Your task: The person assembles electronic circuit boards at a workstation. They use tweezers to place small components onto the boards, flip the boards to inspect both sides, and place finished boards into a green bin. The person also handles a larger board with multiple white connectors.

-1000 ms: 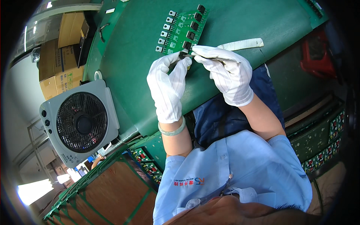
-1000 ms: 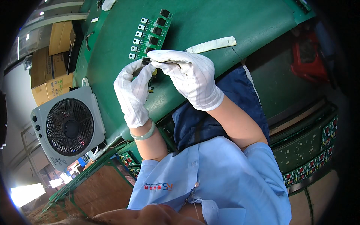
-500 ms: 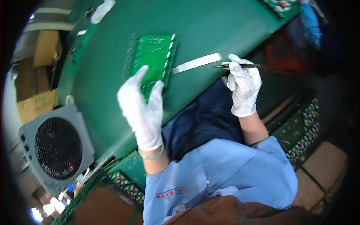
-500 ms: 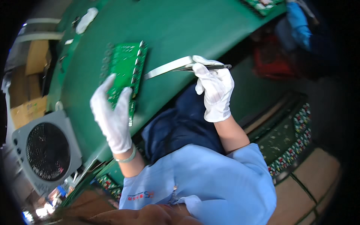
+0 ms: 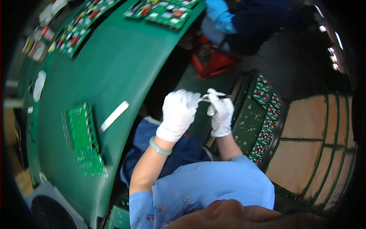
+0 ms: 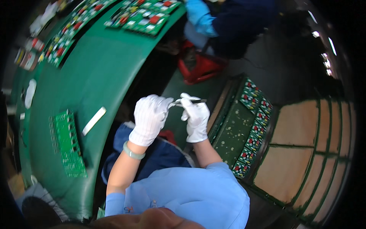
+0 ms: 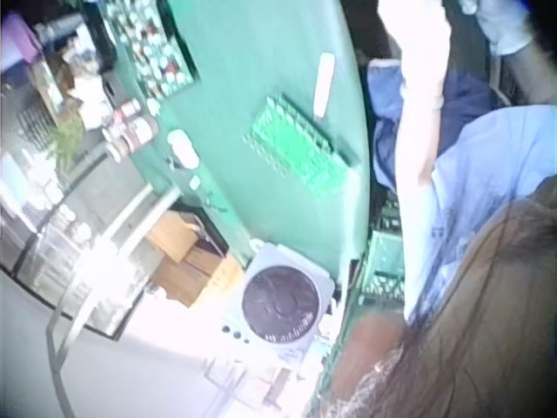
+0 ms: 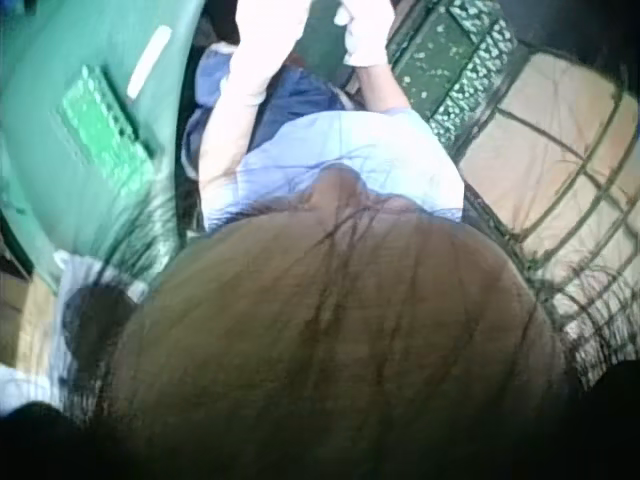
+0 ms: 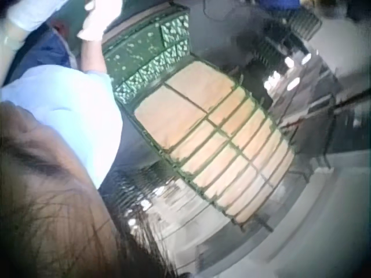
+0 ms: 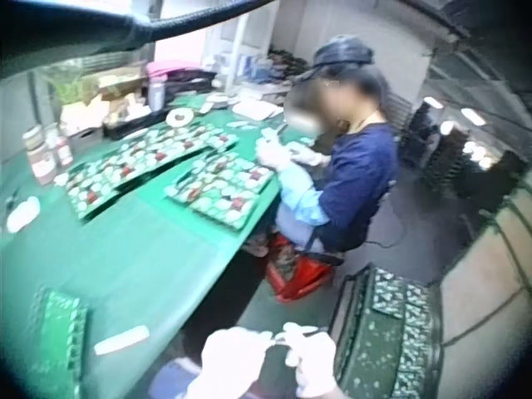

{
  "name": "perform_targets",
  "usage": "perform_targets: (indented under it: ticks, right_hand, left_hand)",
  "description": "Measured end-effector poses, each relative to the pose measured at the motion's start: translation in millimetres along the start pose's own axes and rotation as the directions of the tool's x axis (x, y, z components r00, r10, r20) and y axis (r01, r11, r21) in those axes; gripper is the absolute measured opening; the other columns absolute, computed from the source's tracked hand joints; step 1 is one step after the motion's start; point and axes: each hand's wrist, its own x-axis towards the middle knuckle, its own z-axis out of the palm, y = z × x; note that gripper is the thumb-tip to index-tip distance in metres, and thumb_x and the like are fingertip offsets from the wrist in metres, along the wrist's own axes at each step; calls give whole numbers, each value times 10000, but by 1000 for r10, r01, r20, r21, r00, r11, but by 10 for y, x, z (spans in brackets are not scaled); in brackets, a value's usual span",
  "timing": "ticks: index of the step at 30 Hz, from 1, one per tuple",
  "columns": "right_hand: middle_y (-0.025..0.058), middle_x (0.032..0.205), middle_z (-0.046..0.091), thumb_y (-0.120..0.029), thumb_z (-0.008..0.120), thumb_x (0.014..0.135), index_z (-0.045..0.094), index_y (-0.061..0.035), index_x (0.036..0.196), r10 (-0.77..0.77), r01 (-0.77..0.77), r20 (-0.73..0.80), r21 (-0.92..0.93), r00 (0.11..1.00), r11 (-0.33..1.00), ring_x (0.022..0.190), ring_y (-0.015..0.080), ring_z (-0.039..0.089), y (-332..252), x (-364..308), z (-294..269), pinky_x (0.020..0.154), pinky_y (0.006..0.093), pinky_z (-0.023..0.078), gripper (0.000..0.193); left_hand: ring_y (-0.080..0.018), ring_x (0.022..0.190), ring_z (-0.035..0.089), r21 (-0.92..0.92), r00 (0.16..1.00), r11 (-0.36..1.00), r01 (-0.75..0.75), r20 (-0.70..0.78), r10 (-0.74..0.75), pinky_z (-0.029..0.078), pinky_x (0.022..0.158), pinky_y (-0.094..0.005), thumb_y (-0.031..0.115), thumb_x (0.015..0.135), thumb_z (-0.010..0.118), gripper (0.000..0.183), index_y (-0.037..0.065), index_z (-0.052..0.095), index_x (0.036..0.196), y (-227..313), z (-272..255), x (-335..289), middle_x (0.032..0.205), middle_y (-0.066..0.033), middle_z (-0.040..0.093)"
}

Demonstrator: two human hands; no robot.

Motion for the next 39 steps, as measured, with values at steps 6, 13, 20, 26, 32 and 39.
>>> perform_targets:
  ticks: [6,13,20,26,32,39]
  right_hand:
    - [102,884,740,-93,673,932,698,54,1123,-123,118,-101,-58,987,991,522,54,533,-116,67,-325,492,201,413,242]
    - [129,930,741,-59,642,945,664,69,1172,-204,200,-192,-40,960,979,581,74,558,-199,47,-374,557,206,449,262]
    - [133,930,738,-70,632,957,640,67,1205,-297,302,-168,5,940,953,592,78,578,-277,-16,-154,560,210,456,283]
    - [163,1138,703,-105,601,1002,612,26,1217,-419,413,24,125,908,902,761,119,669,-226,-23,227,633,226,545,253]
    - [147,881,727,-205,607,992,566,23,1305,55,-75,412,34,910,997,585,149,647,-453,-24,806,497,245,497,389]
    - [112,841,727,-230,599,1000,587,8,1301,400,-205,800,-344,447,916,543,111,622,-281,-209,1894,454,218,475,384]
  left_hand:
    - [-257,803,626,61,997,995,-79,29,77,476,695,-404,145,753,660,189,120,681,939,24,328,96,790,-48,636]
    - [-257,542,529,117,994,987,-106,46,101,407,544,-404,294,810,764,369,131,542,563,-18,523,-3,543,-71,515]
    - [-279,664,603,-51,992,991,-122,-20,121,483,665,-414,193,786,742,161,74,679,875,11,483,-122,747,-89,642]
    - [-328,729,644,81,998,997,-9,-60,14,521,687,-445,128,833,594,264,37,640,1077,179,98,-144,1045,-163,648]
    - [-245,548,604,-77,993,991,108,48,-105,479,530,-359,288,850,719,244,127,639,685,198,-619,-720,565,-43,547]
    - [-157,726,675,-555,821,630,543,195,-536,539,686,-280,148,878,759,325,70,718,1190,269,-2123,-1898,878,-93,740]
